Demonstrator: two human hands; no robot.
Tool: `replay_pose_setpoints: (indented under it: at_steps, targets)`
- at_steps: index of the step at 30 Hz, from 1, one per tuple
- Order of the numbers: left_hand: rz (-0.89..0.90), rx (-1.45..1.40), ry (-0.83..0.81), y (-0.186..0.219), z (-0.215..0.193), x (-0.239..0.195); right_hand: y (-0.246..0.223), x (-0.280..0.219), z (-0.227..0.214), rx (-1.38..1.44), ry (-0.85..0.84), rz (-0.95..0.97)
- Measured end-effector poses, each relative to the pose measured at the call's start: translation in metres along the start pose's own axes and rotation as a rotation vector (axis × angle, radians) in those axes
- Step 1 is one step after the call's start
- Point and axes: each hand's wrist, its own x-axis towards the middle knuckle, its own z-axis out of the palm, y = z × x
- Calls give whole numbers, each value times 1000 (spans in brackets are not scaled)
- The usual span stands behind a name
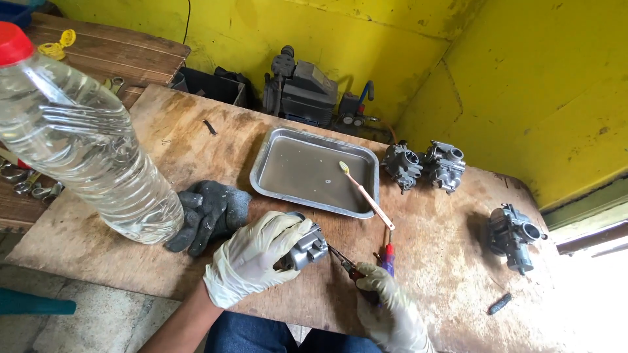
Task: Disassembling and cleaning a motorcycle carburetor using a screwdriver and a small brush on a workbench.
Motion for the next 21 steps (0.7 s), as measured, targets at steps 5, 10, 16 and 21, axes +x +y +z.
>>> replay_pose_setpoints:
  at_steps: [5,10,16,21]
  targets:
    - [-89,-102,-34,-3,0,-1,28,-14,3,-338,-133,-101]
    - [-123,-100,-34,-6,2,-1,-1,24,-1,-412,-189,-109]
    - [-175,-140,-9,-4,-10,2,0,33,-3,-437,-166,-49]
    - [-258,-226,-87,-4,-13,0,21,23,1,-478,-180,63]
